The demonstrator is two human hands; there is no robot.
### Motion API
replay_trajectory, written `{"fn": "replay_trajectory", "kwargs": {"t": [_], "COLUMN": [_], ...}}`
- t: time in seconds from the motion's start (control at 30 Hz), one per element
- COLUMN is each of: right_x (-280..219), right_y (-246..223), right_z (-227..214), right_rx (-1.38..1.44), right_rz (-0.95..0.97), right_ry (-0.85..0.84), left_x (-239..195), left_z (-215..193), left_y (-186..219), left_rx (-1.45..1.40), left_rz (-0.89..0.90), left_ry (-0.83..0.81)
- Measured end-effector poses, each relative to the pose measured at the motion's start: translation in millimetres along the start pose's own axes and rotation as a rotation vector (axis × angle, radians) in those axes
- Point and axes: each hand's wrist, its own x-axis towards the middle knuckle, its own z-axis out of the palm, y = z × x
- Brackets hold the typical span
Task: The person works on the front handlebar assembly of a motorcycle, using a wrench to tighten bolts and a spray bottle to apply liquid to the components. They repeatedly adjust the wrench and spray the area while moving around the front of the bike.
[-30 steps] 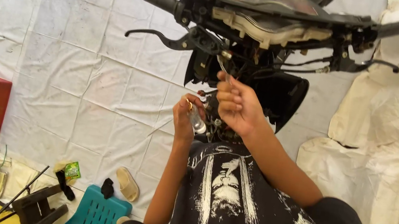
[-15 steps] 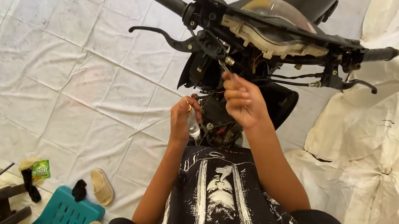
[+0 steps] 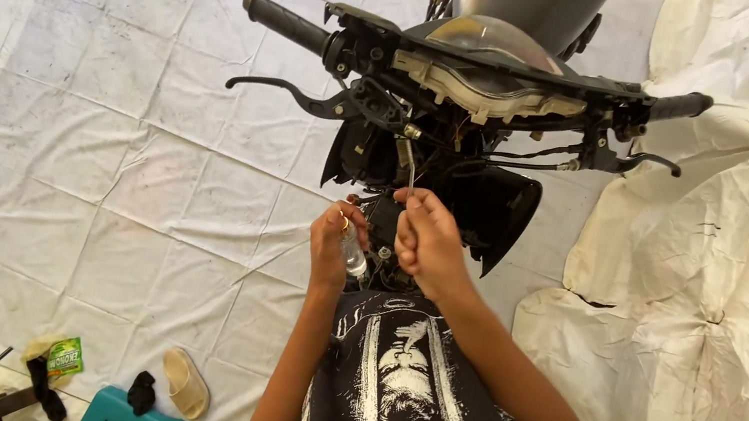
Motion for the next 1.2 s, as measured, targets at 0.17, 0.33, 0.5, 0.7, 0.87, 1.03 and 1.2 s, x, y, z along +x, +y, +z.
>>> {"fn": "replay_trajectory", "kwargs": {"t": [0.17, 0.33, 0.5, 0.7, 0.87, 1.03, 1.2], "right_x": [26.8, 24.6, 37.1, 37.6, 32.2, 37.9, 34.1], "right_y": [-1.2, -11.8, -19.2, -16.3, 2.0, -0.6, 2.4], "right_z": [-7.8, -1.7, 4.2, -2.3, -5.9, 0.2, 17.9], "right_rx": [-0.708, -0.942, -1.027, -0.965, -0.937, -0.939, -0.869], "right_rz": [-0.402, -0.429, -0.513, -0.451, -0.529, -0.491, -0.504], "right_ry": [0.067, 0.1, 0.135, 0.183, 0.172, 0.157, 0.21], "left_x": [-1.5, -2.5, -4.5, -4.3, 0.8, -2.9, 3.8], "left_z": [3.9, 8.5, 3.9, 0.4, 5.2, -0.4, -7.0], "left_y": [3.8, 13.0, 3.3, -2.1, 7.0, 8.4, 7.6], "left_rx": [0.023, 0.073, 0.045, 0.031, 0.03, 0.019, 0.016], "left_rz": [0.008, 0.039, -0.006, -0.02, 0.01, -0.036, 0.013], "left_ry": [-0.017, -0.037, -0.046, -0.036, -0.069, -0.059, -0.099]}}
